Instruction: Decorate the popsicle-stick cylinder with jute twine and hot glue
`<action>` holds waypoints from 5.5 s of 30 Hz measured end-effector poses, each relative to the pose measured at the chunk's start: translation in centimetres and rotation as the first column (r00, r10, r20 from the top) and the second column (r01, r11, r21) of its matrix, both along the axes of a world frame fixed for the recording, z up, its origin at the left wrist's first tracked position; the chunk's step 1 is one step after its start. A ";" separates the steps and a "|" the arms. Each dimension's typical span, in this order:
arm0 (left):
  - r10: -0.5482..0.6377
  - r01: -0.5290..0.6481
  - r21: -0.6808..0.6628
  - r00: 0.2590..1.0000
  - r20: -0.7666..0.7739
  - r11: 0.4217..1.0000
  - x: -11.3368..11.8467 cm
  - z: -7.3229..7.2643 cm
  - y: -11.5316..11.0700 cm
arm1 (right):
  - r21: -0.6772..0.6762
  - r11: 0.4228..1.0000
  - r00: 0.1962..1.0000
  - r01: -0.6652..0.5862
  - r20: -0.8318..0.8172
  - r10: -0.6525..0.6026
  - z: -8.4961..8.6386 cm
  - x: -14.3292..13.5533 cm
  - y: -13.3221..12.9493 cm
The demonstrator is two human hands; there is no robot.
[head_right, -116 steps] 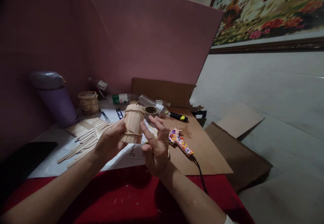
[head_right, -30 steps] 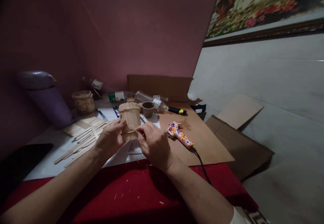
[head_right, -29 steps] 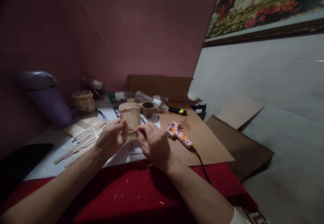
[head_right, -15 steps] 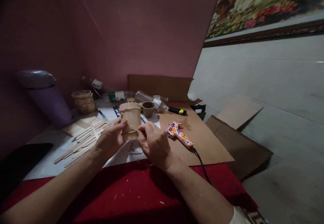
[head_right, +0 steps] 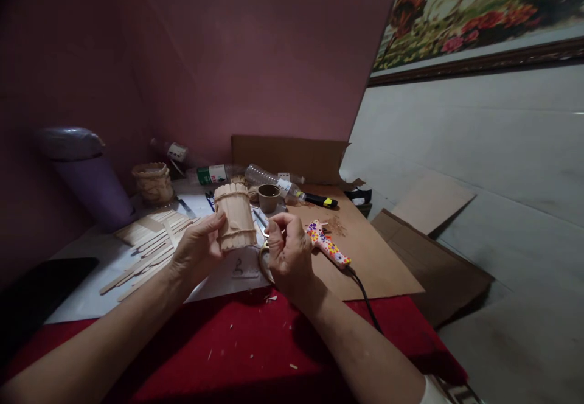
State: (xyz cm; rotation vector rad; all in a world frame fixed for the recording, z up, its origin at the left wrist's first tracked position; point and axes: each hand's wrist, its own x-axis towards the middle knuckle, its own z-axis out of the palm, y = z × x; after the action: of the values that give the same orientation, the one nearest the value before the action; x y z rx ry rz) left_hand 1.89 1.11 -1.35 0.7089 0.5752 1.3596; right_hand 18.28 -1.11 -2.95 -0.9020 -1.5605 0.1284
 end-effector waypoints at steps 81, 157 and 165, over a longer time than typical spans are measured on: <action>0.473 -0.335 0.416 0.108 -0.875 0.846 -6.3 -0.5 4.3 | -0.356 0.809 0.803 0.468 0.553 -0.221 0.9 0.9 1.6; 0.120 -0.190 -0.079 0.837 -0.533 0.979 -5.9 3.5 1.7 | -0.296 0.954 0.911 0.039 0.402 0.087 0.3 -0.2 -0.1; 0.052 -0.101 -0.114 0.927 -0.371 0.988 -5.2 2.8 1.7 | -0.242 0.963 0.889 -0.115 0.407 0.209 0.4 -0.3 -0.4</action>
State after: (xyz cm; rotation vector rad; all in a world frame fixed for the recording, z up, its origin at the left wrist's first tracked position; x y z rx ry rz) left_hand -3.34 2.81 1.50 0.8469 0.9913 1.2538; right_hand 17.95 -1.49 -2.50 -1.0109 -2.0681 0.2316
